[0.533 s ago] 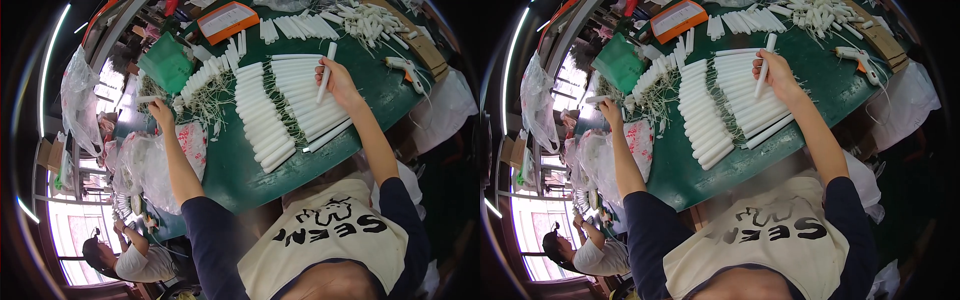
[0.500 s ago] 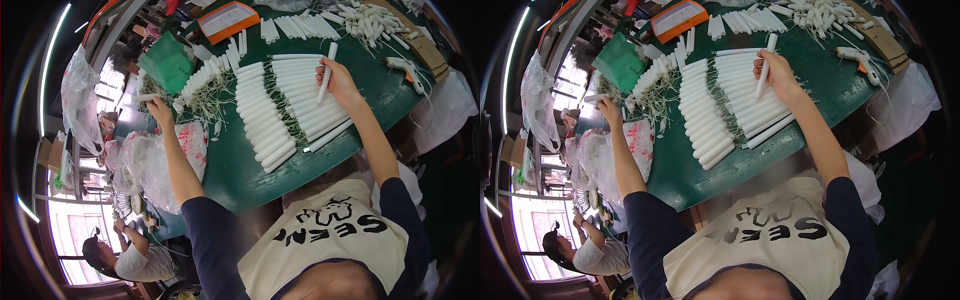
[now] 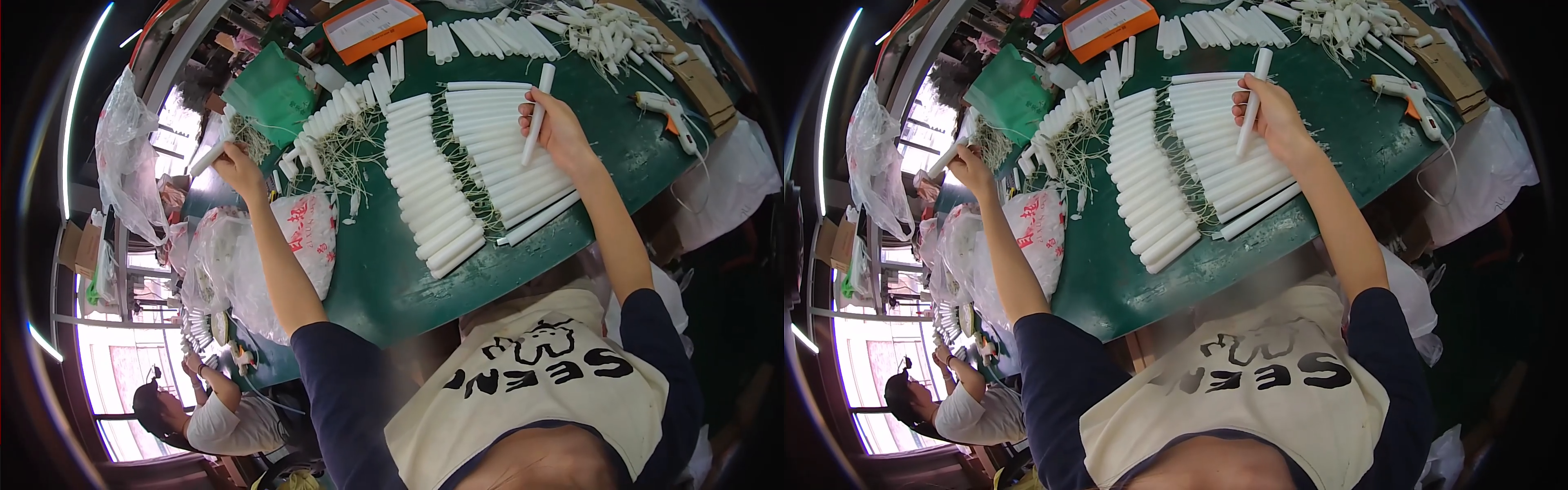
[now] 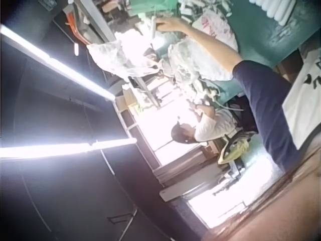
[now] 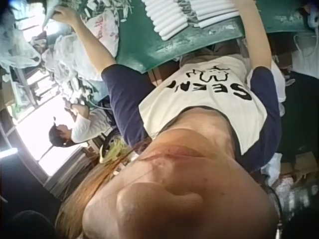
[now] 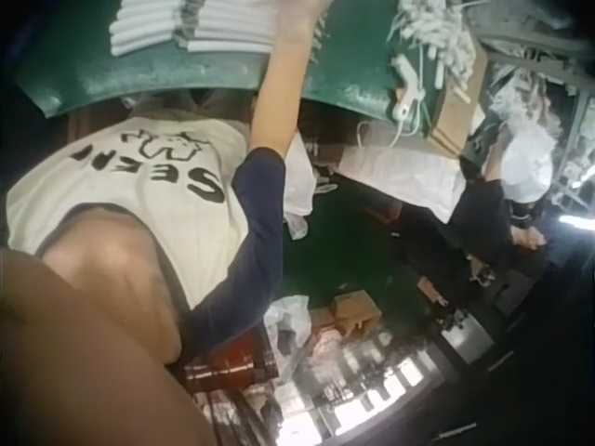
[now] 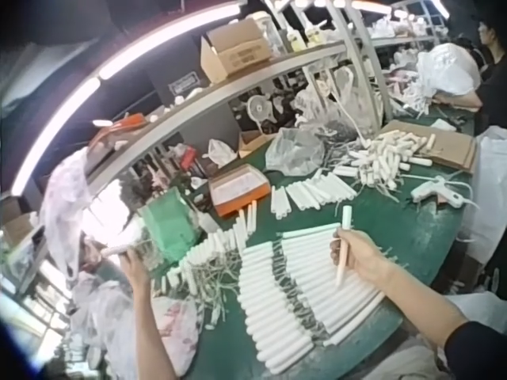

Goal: Assembling artificial plants by sliding white plastic components onto green branched stems at a production table.

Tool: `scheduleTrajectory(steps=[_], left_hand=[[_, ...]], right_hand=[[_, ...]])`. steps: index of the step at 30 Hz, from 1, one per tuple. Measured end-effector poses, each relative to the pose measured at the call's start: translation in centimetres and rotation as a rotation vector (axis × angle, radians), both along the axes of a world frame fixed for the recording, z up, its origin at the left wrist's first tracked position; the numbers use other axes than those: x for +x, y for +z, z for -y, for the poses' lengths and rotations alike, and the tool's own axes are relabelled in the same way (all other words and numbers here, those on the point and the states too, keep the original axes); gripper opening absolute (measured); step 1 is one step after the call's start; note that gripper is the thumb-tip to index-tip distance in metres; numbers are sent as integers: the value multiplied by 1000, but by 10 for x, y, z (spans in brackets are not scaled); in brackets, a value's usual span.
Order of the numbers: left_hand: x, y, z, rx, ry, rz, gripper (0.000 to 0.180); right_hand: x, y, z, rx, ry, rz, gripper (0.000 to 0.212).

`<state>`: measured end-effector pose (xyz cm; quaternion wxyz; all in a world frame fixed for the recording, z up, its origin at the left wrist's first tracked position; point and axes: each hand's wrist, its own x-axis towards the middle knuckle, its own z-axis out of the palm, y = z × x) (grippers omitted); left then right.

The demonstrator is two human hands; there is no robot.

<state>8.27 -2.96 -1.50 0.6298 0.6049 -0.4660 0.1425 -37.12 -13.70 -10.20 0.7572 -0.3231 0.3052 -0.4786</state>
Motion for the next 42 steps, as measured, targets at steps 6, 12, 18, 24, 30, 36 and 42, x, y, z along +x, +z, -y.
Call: scheduleTrajectory(steps=[6,12,18,24,30,36,42], left_hand=[[-13,-7,-4,172,-114,9,22],[-116,39,-15,118,-319,7,21],[-193,57,-23,399,-650,-146,30],[-216,21,2,497,-874,-375,33],[-189,-26,22,613,-1044,-647,37],[-165,-42,19,755,-788,-347,37],[-157,-53,16,854,-617,39,30]], right_hand=[[2,3,-2,-6,1,8,18],[-2,4,-3,-106,31,-18,23],[11,25,-12,-852,74,19,40],[-4,48,-28,-851,446,-19,29],[-24,40,-18,-615,255,-146,26],[-33,33,-3,-620,164,-327,27],[-29,25,-1,-608,101,-385,27]])
